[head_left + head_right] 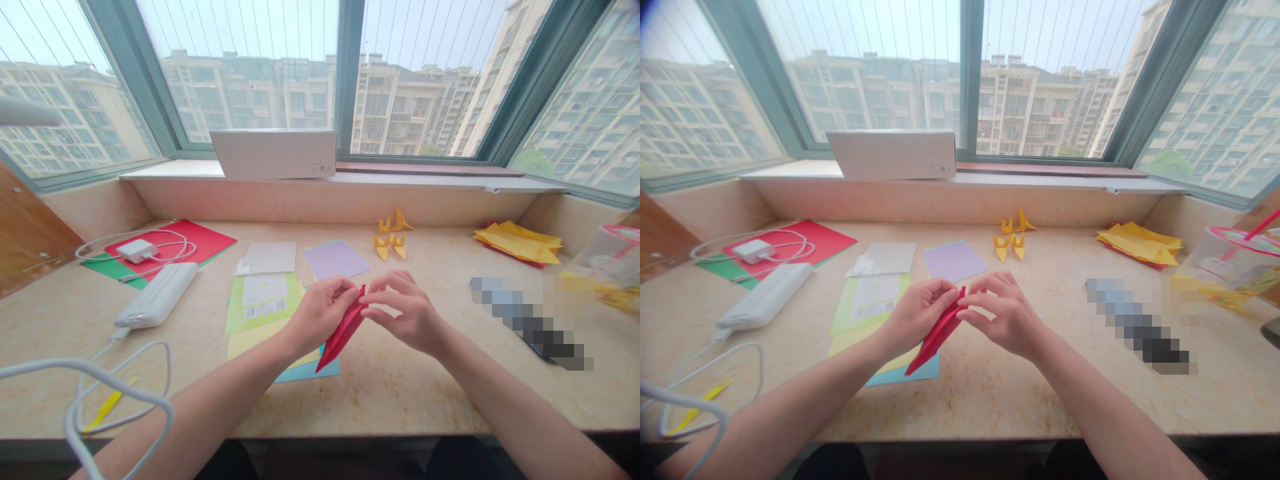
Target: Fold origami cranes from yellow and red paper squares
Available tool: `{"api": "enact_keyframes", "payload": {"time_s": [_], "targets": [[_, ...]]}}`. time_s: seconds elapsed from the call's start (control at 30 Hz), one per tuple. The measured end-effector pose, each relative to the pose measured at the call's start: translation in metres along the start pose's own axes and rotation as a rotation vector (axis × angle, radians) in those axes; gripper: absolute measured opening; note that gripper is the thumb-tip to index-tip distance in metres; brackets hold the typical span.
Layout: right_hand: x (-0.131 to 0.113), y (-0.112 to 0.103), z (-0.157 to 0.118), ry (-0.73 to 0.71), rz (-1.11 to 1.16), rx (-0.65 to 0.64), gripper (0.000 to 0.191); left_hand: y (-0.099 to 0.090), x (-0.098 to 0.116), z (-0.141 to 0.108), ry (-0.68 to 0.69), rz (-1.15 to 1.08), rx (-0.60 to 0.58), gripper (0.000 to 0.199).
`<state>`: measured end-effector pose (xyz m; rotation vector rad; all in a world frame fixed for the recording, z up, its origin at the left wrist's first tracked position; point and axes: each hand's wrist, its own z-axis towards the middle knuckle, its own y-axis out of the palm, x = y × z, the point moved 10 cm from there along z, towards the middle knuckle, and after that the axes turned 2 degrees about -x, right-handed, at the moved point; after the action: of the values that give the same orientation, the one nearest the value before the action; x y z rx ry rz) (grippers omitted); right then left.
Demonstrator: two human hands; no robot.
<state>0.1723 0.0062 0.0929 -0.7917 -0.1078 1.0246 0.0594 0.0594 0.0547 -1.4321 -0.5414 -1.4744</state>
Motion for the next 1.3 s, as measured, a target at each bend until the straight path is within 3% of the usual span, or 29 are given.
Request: {"api": "enact_keyframes", "payload": {"time_s": [0.1,0.2,0.3,0.5,0.63,0.77,1.0,1.2,1.3], "targets": [[0.008,0.002,0.001,0.154,0.096,0.067,0.009,-0.003,0.001,-0.001,0.018,0.091,0.036,0.030],[0.013,0.009,0.000,0.281,0.172,0.056,0.008,-0.006,0.003,-0.002,0.035,0.131,0.067,0.028],[0.019,0.013,-0.003,0.358,0.230,0.041,0.004,-0.007,0.001,-0.002,0.017,0.049,0.075,0.027],[0.041,0.019,-0.013,0.573,0.348,0.033,0.013,-0.002,-0.012,0.001,-0.076,-0.130,0.041,0.028],[0.052,0.029,-0.019,0.669,0.499,0.023,0.021,0.001,-0.016,0.003,-0.069,-0.172,0.026,0.029],[0.057,0.033,-0.022,0.707,0.591,0.028,0.024,0.003,-0.013,0.002,-0.048,-0.145,0.019,0.024],[0.056,0.028,-0.021,0.719,0.525,0.055,0.023,0.001,-0.008,0.001,0.010,-0.048,0.026,0.022],[0.054,0.022,-0.018,0.696,0.459,0.045,0.022,-0.001,0.004,-0.002,0.130,0.261,0.067,0.016],[0.052,0.020,-0.017,0.691,0.447,0.040,0.021,0.000,0.005,-0.003,0.140,0.303,0.068,0.014]]}}
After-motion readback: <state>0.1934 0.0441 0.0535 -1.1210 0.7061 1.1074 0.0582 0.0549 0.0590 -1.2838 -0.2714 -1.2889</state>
